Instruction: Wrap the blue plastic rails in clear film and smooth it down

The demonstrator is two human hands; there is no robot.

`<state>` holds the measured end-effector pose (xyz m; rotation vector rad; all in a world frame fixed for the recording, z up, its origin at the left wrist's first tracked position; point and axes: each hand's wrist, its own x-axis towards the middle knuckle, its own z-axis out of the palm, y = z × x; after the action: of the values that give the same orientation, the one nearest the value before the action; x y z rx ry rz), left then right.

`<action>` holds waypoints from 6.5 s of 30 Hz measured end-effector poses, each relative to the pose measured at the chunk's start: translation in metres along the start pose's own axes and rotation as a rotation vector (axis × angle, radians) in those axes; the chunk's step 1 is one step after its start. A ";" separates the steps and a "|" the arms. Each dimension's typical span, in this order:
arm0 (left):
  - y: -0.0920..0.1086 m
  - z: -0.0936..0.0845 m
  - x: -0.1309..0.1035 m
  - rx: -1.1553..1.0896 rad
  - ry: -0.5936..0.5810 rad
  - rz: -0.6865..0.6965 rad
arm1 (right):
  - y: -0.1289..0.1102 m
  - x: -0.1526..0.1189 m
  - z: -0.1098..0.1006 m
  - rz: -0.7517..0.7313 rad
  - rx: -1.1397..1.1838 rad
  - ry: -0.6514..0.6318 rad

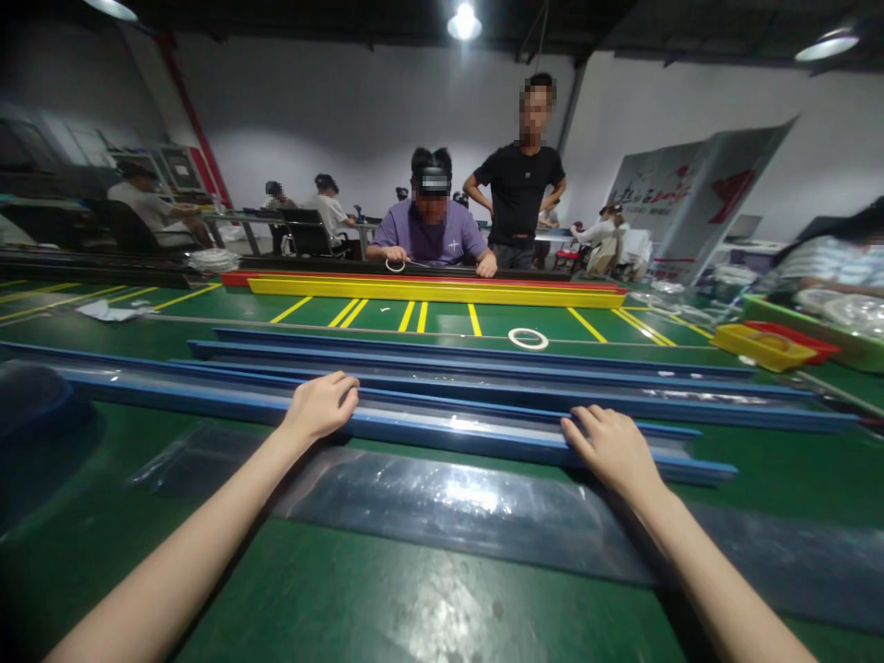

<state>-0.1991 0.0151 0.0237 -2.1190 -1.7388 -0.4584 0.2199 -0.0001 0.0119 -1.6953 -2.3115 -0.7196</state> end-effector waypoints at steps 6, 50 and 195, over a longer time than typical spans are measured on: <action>0.000 -0.017 0.008 0.039 -0.135 -0.158 | -0.025 0.003 -0.006 0.035 -0.066 0.051; 0.066 0.010 -0.007 -0.108 0.159 0.174 | -0.060 0.018 -0.016 -0.019 -0.010 0.045; 0.019 -0.064 0.007 -0.048 -0.135 0.313 | -0.088 -0.007 -0.033 0.082 0.315 0.355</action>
<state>-0.1804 -0.0127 0.0819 -2.4509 -1.4349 -0.2774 0.1354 -0.0421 0.0141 -1.3865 -1.9772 -0.5526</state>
